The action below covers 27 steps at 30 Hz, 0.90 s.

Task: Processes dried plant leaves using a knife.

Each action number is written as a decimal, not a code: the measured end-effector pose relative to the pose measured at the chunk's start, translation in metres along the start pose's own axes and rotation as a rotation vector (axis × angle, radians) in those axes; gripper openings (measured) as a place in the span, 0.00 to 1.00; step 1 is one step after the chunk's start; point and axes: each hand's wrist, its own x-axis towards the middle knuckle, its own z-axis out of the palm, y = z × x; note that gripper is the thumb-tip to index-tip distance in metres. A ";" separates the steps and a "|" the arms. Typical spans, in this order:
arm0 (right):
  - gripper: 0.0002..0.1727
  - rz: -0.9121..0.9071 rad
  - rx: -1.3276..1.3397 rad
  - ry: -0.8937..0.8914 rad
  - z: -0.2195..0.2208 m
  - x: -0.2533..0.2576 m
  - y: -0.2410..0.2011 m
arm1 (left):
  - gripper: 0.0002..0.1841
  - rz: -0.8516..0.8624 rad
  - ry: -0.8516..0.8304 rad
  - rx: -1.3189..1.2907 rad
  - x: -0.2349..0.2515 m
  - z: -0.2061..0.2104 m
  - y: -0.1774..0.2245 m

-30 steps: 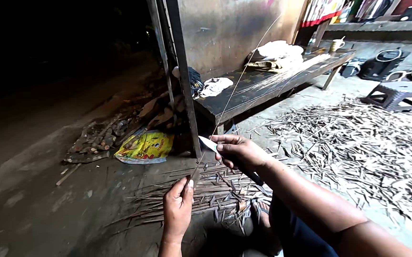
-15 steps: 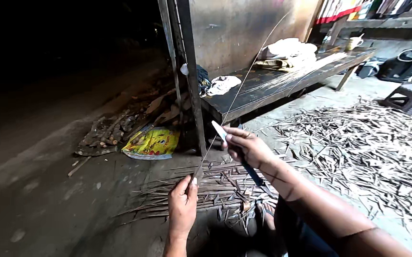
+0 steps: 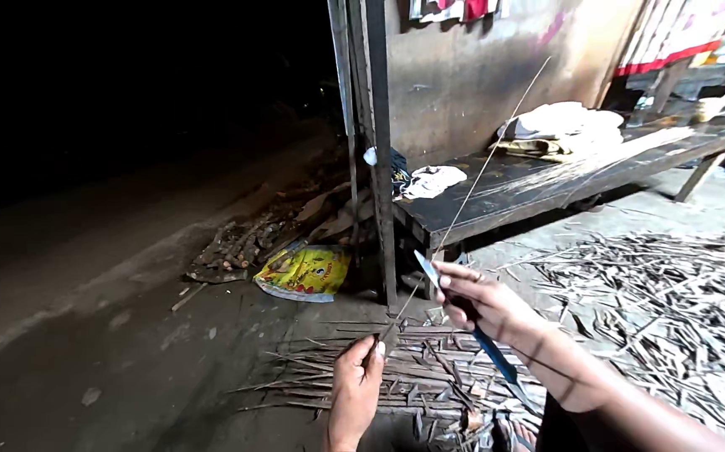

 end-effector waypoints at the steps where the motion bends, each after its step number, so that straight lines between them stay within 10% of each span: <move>1: 0.24 -0.001 -0.003 -0.017 0.001 -0.001 0.003 | 0.10 -0.007 -0.009 -0.010 0.001 -0.001 0.000; 11: 0.25 -0.182 0.086 0.277 -0.018 0.008 -0.036 | 0.10 -0.040 -0.033 -0.016 0.003 -0.004 0.001; 18: 0.23 0.032 -0.034 -0.061 0.023 -0.012 0.022 | 0.13 -0.166 -0.141 -0.217 0.005 -0.005 0.008; 27: 0.26 -0.079 -0.034 -0.044 0.004 0.004 -0.034 | 0.19 -0.421 -0.336 -0.827 -0.003 -0.025 0.009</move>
